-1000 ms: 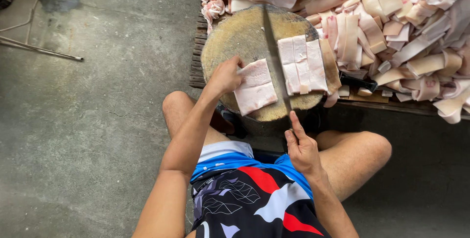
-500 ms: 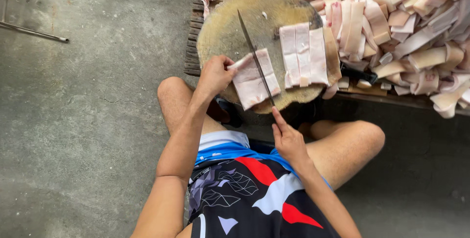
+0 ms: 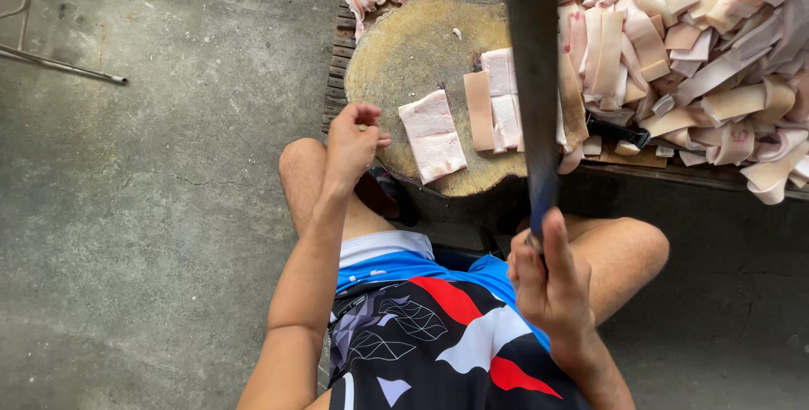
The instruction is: The person sits on the floor and uses a large knife to slice sheets of raw pork belly into strips on a round wooden cutting board. The person repeatedly picks up sheets, cuts them into uniform strips, and places the cut pieces onto a pile on a nearby table.
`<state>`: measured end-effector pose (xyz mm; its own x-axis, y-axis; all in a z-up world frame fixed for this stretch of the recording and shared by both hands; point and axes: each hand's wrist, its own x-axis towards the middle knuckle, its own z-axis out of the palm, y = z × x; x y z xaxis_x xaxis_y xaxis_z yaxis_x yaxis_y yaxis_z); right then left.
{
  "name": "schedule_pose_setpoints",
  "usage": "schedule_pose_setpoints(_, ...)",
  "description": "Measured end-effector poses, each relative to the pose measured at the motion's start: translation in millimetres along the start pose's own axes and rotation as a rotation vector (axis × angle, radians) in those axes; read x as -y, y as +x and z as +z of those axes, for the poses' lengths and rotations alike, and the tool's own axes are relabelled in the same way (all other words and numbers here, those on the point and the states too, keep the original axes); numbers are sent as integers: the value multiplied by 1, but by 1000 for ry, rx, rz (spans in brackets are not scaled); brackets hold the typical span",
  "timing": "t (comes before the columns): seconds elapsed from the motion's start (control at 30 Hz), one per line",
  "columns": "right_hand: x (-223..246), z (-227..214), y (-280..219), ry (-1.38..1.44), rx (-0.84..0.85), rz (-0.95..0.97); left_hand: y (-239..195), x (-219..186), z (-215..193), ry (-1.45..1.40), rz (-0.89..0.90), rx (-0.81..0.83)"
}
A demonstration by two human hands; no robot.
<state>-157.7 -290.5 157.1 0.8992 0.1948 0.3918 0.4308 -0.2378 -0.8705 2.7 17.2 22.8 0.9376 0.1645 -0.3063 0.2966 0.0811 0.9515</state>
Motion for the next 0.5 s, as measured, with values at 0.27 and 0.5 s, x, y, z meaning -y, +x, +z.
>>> schedule_pose_setpoints(0.27, -89, 95, -23, -457, 94, 172, -18, 18, -14, -92, 24, -32)
schedule_pose_setpoints(0.5, -119, 74, -16, 560, 128, 920, -6, -4, 49, 171, -166, 106)
